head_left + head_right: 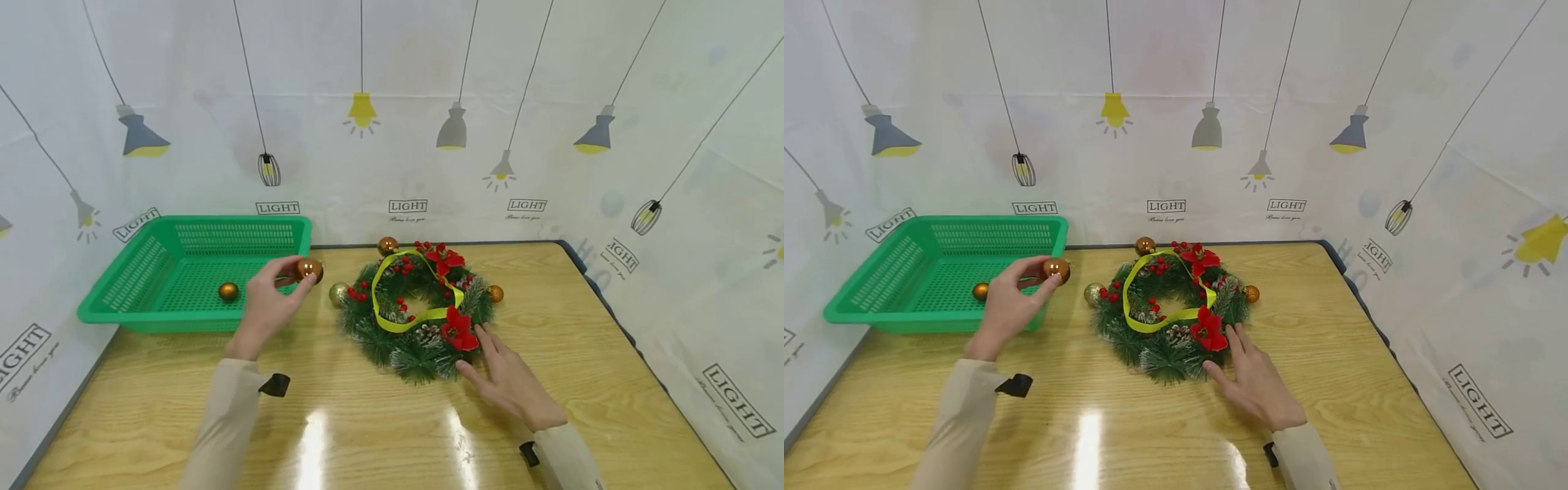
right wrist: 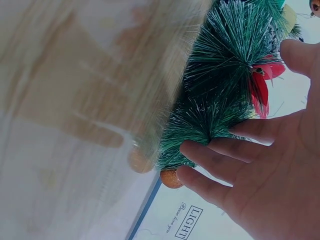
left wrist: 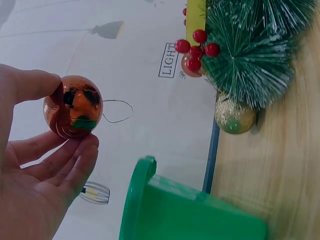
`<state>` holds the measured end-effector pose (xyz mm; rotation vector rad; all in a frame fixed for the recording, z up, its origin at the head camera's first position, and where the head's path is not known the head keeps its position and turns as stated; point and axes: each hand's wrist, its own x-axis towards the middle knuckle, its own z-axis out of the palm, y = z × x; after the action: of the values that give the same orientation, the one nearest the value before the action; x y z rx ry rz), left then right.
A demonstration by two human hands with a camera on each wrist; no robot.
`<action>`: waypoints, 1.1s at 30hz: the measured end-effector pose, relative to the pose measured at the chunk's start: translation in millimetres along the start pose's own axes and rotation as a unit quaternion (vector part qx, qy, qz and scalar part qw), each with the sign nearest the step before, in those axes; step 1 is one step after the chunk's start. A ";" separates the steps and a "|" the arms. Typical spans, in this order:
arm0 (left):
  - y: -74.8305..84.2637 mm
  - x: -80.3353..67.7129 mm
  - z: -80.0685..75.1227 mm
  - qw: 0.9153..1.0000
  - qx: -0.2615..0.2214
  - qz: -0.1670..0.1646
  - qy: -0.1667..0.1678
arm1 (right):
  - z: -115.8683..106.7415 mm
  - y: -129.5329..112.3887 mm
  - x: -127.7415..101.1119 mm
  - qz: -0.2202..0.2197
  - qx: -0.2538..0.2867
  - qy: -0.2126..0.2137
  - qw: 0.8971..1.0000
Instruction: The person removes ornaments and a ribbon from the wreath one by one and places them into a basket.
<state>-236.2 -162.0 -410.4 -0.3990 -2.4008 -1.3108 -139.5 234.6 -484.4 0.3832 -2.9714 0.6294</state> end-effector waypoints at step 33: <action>-42.6 -2.0 -60.9 0.994 0.080 -0.074 0.021 | 1.5 1.1 0.0 0.002 -0.012 -0.003 1.000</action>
<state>-240.7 -236.2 -412.7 -0.1498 -2.5179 -1.1608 -139.8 235.0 -486.2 0.3765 -2.9825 0.5945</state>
